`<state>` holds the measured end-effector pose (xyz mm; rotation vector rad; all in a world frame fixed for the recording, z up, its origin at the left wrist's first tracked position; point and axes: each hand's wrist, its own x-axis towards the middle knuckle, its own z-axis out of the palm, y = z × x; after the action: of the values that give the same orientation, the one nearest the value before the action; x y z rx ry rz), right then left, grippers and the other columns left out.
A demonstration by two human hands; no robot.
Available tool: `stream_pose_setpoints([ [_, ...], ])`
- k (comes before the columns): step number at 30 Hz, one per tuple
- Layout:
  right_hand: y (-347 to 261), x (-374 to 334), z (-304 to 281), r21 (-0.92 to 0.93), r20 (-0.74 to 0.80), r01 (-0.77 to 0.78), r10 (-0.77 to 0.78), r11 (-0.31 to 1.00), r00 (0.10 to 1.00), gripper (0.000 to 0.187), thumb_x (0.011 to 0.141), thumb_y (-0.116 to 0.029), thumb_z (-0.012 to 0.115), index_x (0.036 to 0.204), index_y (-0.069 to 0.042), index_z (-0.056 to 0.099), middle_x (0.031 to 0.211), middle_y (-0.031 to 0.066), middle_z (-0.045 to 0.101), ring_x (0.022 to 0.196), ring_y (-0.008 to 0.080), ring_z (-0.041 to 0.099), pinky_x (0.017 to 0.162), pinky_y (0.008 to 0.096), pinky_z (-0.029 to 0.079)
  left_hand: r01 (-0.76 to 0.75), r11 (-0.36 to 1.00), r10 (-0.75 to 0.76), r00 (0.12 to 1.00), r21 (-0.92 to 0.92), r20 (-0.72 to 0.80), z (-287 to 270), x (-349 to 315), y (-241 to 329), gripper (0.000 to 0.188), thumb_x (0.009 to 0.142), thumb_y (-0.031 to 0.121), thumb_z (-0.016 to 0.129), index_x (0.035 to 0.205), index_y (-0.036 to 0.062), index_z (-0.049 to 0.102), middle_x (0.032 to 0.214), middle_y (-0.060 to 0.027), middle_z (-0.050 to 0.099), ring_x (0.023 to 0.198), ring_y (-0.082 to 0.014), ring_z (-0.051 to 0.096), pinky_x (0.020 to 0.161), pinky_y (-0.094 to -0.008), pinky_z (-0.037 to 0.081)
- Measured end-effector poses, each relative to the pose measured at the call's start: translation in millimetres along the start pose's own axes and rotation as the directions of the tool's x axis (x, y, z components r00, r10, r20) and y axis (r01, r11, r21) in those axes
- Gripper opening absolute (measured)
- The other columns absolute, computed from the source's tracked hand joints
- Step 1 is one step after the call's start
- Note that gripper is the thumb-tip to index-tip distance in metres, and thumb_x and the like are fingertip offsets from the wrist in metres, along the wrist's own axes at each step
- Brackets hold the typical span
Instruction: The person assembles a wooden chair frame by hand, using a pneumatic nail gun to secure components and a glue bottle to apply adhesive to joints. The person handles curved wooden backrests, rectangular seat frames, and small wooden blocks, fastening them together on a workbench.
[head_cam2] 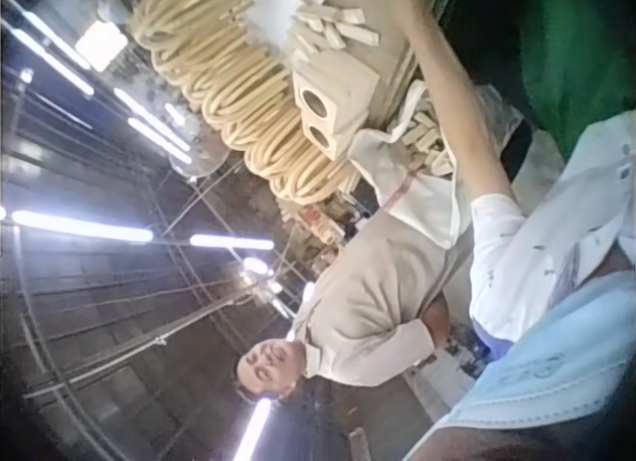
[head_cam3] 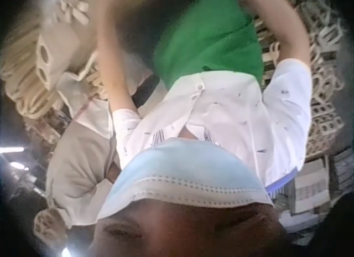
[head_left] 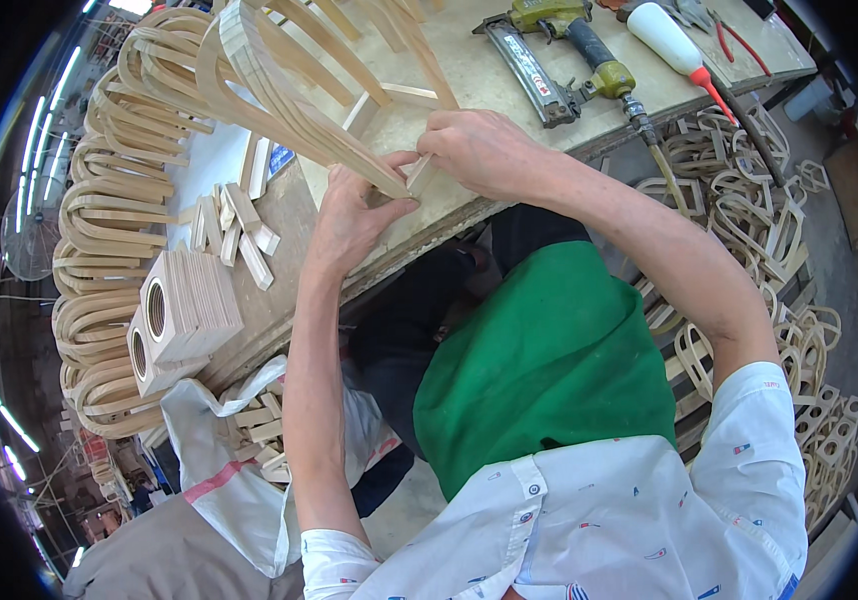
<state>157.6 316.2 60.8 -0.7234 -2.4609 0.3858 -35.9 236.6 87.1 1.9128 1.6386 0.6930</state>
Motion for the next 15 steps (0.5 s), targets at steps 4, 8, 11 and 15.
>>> stream_pose_setpoints([
  [4,2,0,1,-0.018,0.02,-0.012,0.012,1.0,1.0,0.011,0.083,-0.008,0.064,0.09,-0.001,0.068,0.084,0.0136,0.062,0.081,0.0353,0.063,0.07,0.0441,0.05,-0.006,1.0,0.006,1.0,-0.002,0.003,0,1,1,0.049,0.071,0.009,0.079,0.118,0.017,0.068,0.094,-0.0028,0.058,0.102,-0.0206,0.053,0.101,-0.037,0.036],
  [8,2,-1,4,-0.008,-0.006,0.005,-0.005,1.0,1.0,0.011,0.082,-0.007,0.064,0.09,-0.001,0.068,0.085,0.0129,0.063,0.082,0.0347,0.063,0.071,0.0436,0.051,-0.029,0.999,0.029,1.0,0.015,-0.005,0,0,-2,0.048,0.071,0.009,0.078,0.117,0.0167,0.068,0.093,-0.0026,0.057,0.1,-0.0203,0.053,0.097,-0.0366,0.038],
  [11,4,-5,9,-0.004,-0.062,0.028,-0.028,1.0,0.998,0.011,0.081,-0.006,0.065,0.09,-0.001,0.068,0.087,0.0122,0.064,0.083,0.0341,0.063,0.071,0.043,0.051,-0.057,0.998,0.056,0.998,-0.022,-0.029,3,0,-3,0.045,0.07,0.009,0.078,0.113,0.0148,0.069,0.089,-0.0017,0.058,0.095,-0.0218,0.05,0.094,-0.0369,0.037],
  [15,6,-8,15,0.03,-0.148,0.063,-0.058,0.998,0.987,0.012,0.079,-0.005,0.065,0.09,-0.001,0.067,0.089,0.0113,0.065,0.084,0.0334,0.064,0.071,0.042,0.051,-0.06,0.996,0.058,0.997,-0.06,-0.042,4,1,-4,0.042,0.069,0.009,0.077,0.11,0.0137,0.07,0.086,-0.0011,0.059,0.093,-0.0219,0.049,0.093,-0.0363,0.035],
])
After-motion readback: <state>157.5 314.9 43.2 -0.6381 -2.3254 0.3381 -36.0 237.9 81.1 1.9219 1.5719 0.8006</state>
